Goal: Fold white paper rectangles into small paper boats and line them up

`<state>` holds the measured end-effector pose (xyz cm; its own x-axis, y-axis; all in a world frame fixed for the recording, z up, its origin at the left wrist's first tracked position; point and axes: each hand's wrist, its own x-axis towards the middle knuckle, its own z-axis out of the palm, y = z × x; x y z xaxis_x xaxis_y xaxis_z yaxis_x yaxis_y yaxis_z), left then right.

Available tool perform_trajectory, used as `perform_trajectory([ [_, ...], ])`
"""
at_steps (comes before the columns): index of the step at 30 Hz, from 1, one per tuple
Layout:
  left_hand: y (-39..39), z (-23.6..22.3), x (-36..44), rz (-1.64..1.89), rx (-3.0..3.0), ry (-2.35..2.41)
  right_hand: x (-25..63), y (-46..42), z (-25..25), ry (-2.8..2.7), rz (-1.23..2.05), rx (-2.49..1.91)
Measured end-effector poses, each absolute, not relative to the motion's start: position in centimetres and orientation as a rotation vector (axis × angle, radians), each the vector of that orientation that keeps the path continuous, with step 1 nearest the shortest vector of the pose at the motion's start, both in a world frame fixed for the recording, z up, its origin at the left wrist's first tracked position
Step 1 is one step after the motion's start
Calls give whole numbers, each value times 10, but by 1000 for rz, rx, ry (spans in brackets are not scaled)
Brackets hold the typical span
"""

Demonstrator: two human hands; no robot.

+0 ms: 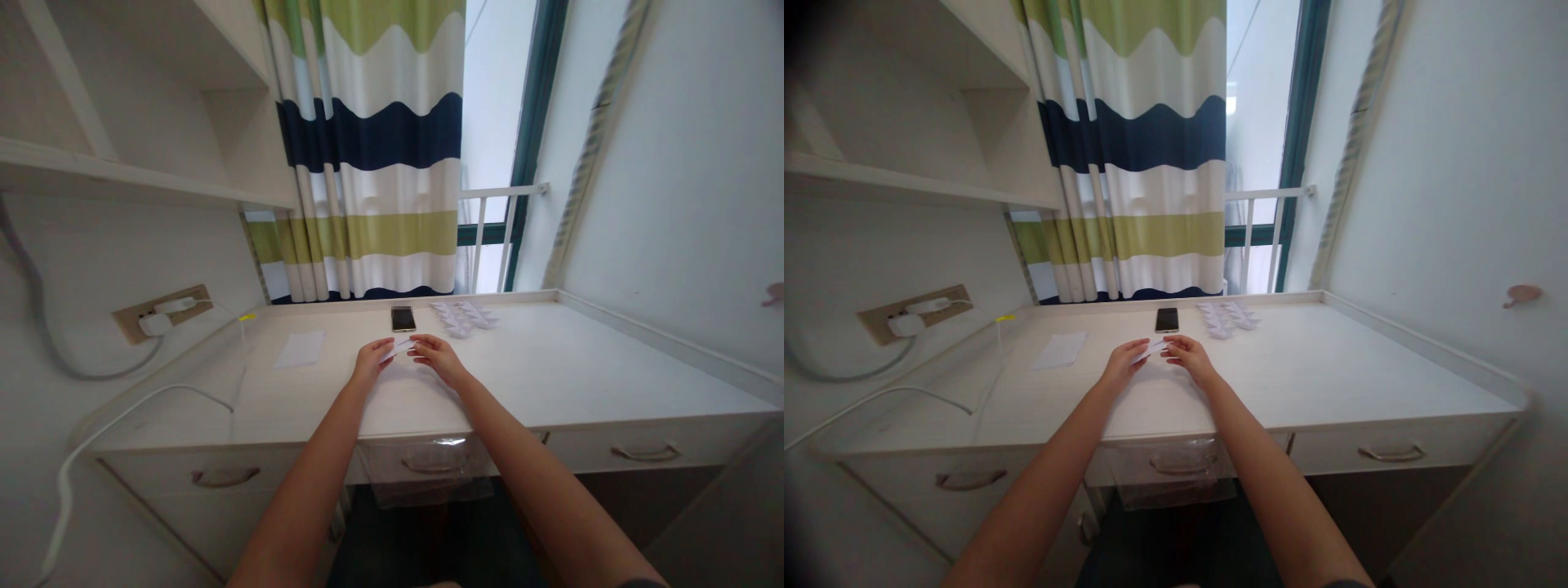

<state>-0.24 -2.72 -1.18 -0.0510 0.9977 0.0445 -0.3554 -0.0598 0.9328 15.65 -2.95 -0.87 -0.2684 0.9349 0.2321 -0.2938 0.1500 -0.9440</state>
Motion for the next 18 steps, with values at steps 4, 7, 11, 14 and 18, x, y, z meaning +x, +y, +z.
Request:
perform_trajectory([
  [4, -28, -11, -2, 1426, 903, 889, 156, -31, -8, -1299, 1396, -672],
  [7, -29, -9, -1, 1424, 875, 890, 155, -32, -7, -1306, 1397, -664],
  [11, -32, -6, -1, 1419, 849, 881, 155, -32, -6, -1318, 1377, -683],
  [14, -33, -6, -1, 1388, 852, 862, 156, -32, -5, -1316, 1348, -703],
  [18, -31, -8, -2, 1349, 855, 856, 156, -31, -6, -1308, 1337, -697],
])
